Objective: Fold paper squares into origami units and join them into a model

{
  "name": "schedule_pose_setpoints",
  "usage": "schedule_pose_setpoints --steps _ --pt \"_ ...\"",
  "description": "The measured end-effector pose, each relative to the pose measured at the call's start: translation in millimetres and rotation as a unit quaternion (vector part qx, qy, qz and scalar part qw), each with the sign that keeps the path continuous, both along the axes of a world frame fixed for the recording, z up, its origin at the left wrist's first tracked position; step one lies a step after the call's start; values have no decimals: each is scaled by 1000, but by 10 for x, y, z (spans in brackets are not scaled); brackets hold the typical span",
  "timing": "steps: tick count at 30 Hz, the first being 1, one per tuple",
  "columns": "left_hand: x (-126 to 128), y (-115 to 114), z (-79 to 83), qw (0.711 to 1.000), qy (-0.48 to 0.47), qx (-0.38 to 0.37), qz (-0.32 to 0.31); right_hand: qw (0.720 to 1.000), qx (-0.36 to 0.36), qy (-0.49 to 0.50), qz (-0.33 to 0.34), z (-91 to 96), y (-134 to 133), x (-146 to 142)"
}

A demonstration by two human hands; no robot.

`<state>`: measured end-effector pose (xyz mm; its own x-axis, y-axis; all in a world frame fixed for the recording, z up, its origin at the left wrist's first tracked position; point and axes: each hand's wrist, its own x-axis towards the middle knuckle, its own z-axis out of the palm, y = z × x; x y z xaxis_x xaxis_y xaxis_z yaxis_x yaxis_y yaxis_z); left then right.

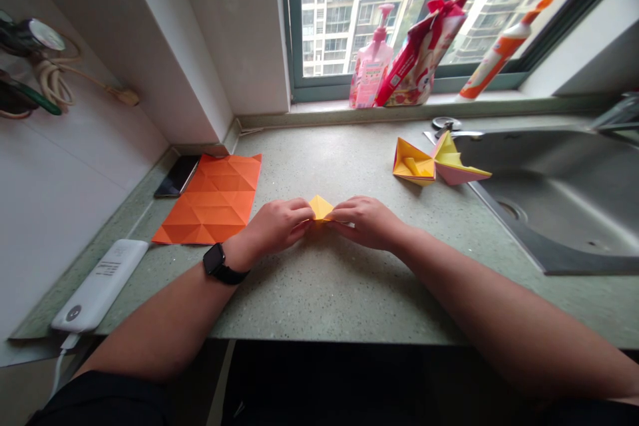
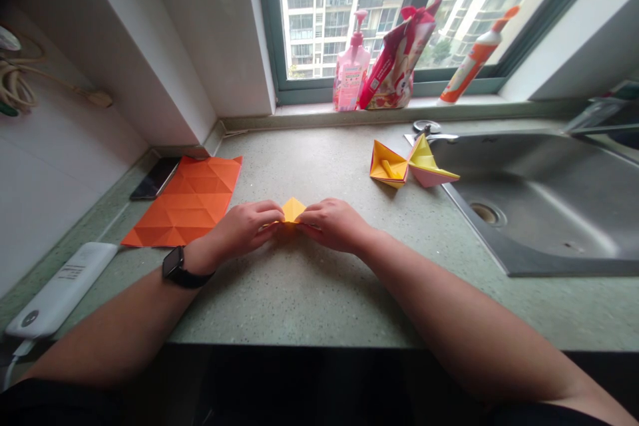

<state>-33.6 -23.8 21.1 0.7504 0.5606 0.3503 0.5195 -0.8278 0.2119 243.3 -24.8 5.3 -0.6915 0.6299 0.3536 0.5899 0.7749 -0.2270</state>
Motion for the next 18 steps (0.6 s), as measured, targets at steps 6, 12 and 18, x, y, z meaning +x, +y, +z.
schedule_pose_setpoints --steps 6,12,18 --pt "7 -14 24 1000 -8 -6 8 999 -13 31 11 0 10 7" --pt "29 -46 46 997 -46 -55 20 999 -31 38 5 18 14 8" --pt "80 -71 52 992 -69 -87 53 999 -36 22 -22 11 16 5"
